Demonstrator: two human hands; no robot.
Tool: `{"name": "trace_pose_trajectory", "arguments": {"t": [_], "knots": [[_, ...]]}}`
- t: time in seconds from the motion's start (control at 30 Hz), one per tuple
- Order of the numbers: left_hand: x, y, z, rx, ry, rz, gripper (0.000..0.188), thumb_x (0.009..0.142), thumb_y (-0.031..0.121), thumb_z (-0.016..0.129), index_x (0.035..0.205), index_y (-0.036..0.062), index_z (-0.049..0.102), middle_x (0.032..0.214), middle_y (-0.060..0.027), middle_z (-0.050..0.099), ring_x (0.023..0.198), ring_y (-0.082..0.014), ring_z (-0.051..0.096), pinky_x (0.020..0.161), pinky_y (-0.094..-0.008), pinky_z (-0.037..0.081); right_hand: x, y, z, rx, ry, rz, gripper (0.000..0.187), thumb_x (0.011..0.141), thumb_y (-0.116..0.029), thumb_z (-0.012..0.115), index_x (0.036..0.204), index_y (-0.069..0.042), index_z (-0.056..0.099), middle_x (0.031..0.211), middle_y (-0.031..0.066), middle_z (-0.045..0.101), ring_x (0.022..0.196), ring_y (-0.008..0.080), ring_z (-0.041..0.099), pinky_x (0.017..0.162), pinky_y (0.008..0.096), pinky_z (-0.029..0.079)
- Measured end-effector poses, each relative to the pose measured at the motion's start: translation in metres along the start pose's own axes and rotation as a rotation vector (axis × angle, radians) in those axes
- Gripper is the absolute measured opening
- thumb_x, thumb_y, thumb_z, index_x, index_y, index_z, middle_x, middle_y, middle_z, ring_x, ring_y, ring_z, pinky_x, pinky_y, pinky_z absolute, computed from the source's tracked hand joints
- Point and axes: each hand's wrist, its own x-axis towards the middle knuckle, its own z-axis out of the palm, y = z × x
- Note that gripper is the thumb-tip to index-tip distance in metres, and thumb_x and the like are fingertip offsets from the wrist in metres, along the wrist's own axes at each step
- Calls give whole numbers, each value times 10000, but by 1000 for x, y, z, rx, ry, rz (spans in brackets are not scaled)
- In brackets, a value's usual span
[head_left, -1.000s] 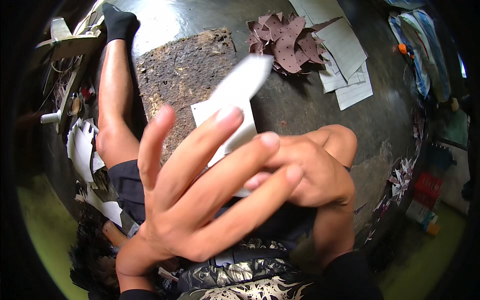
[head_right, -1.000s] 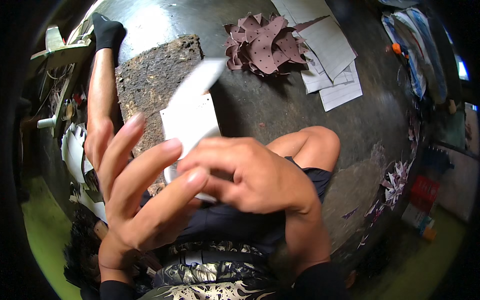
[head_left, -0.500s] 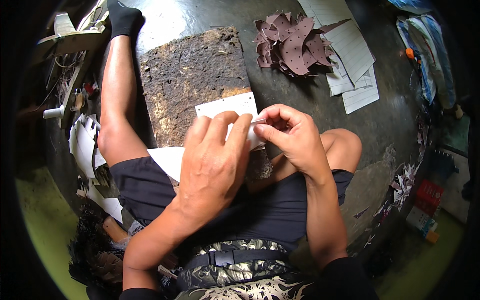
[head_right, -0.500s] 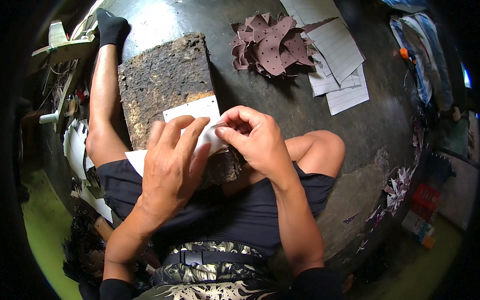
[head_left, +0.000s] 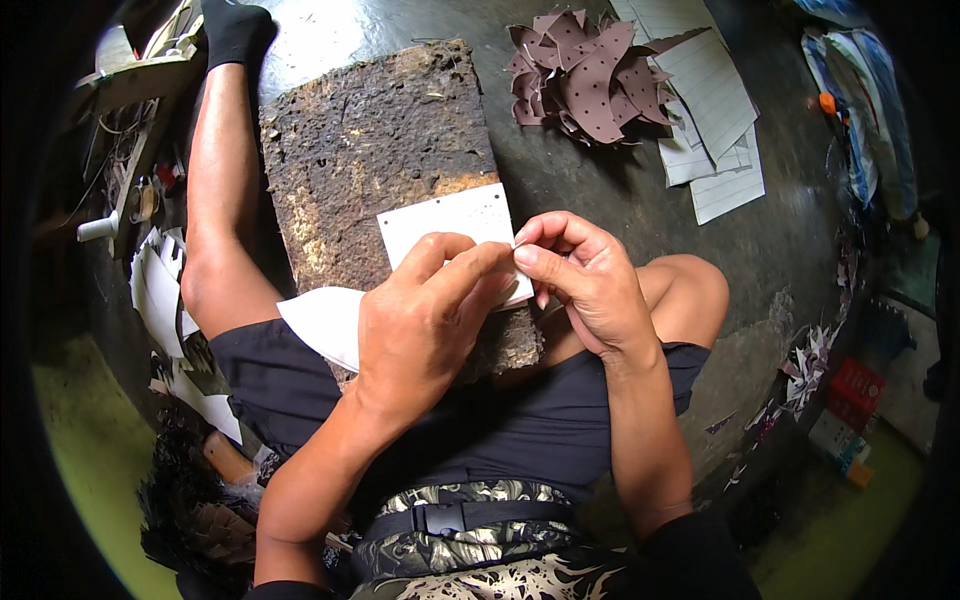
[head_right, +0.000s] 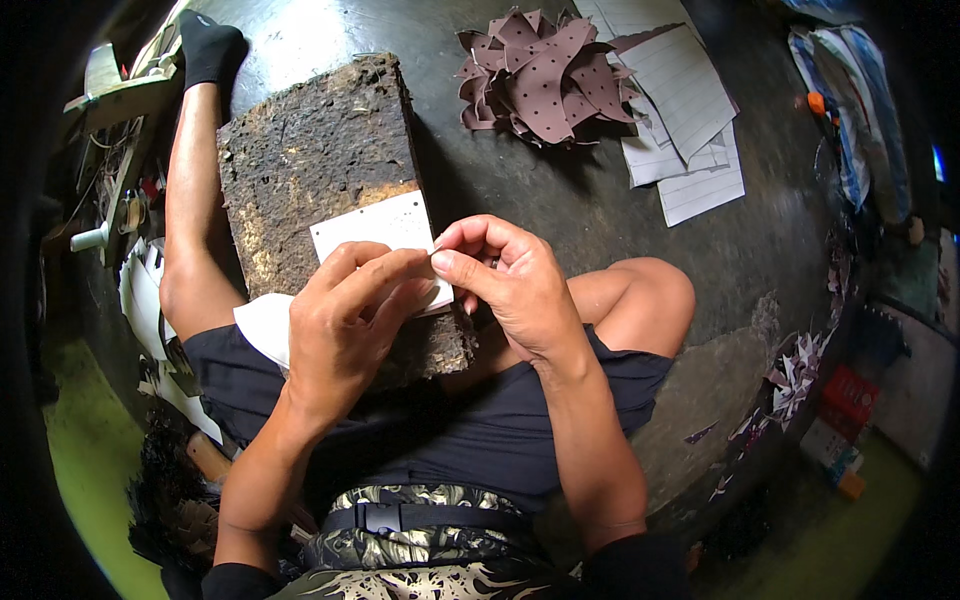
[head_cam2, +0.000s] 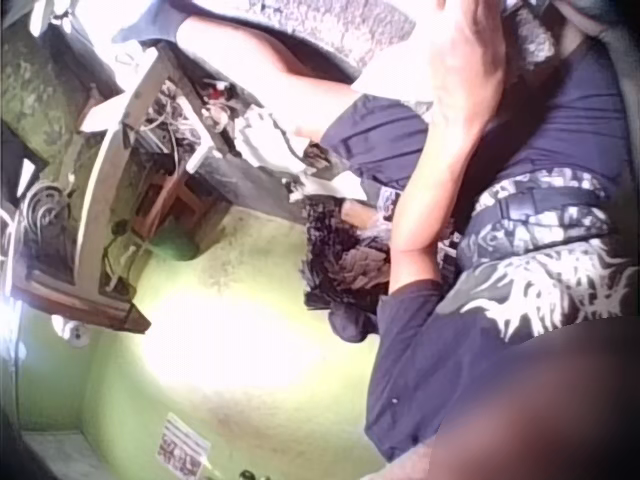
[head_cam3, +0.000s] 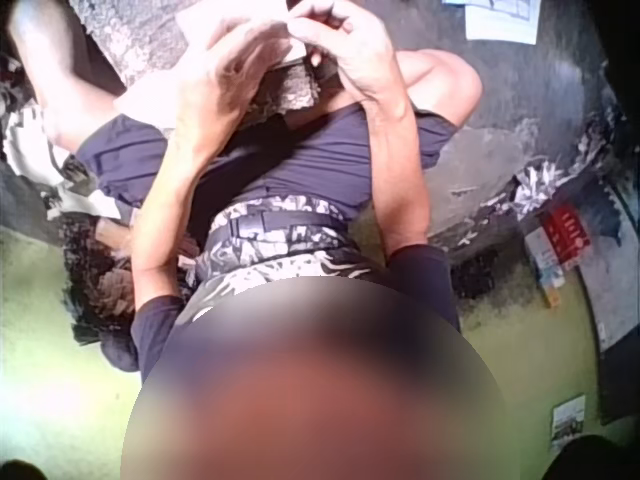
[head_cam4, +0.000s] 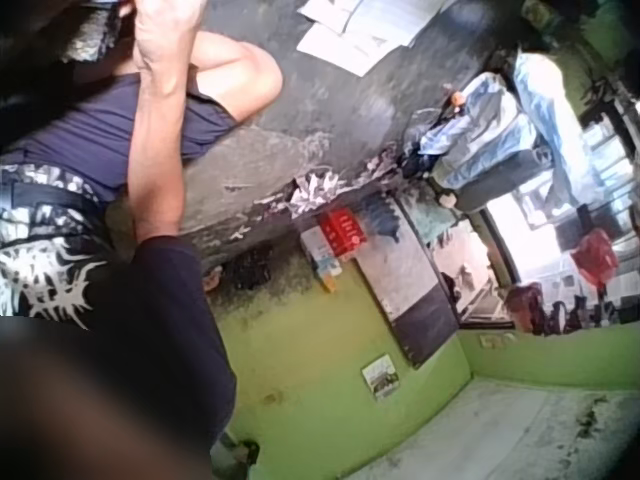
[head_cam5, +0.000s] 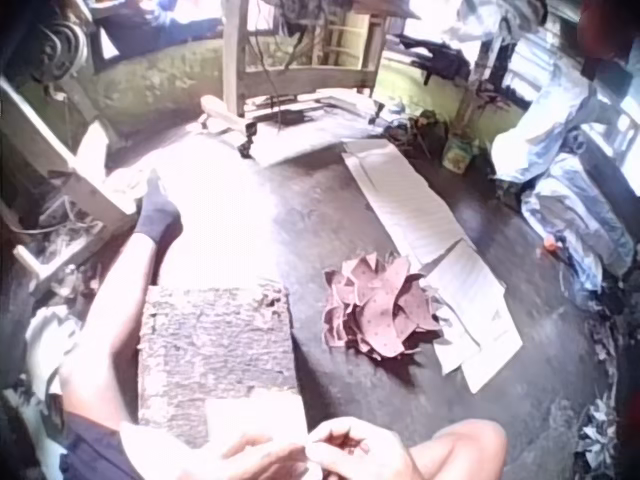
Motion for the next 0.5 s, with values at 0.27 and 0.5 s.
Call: {"name": "trace_pose_trajectory", "arguments": {"t": [0.27,0.5], "knots": [[-4,1,0,114,12,70,298,967,106,891,1259,130,836,1080,-50,737,800,-229,773,648,-384,624,-3,-4,14,-286,105,-98,225,1156,-232,766,1169,-7,770,884,-20,708,712,20,613,630,190,512],[-5,1,-1,128,-24,89,333,971,80,883,1300,100,832,1107,-66,728,760,-195,759,627,-373,606,1,0,19,-285,175,-83,244,1148,-251,784,1103,-12,778,827,-56,677,663,-2,557,571,200,458]]}}
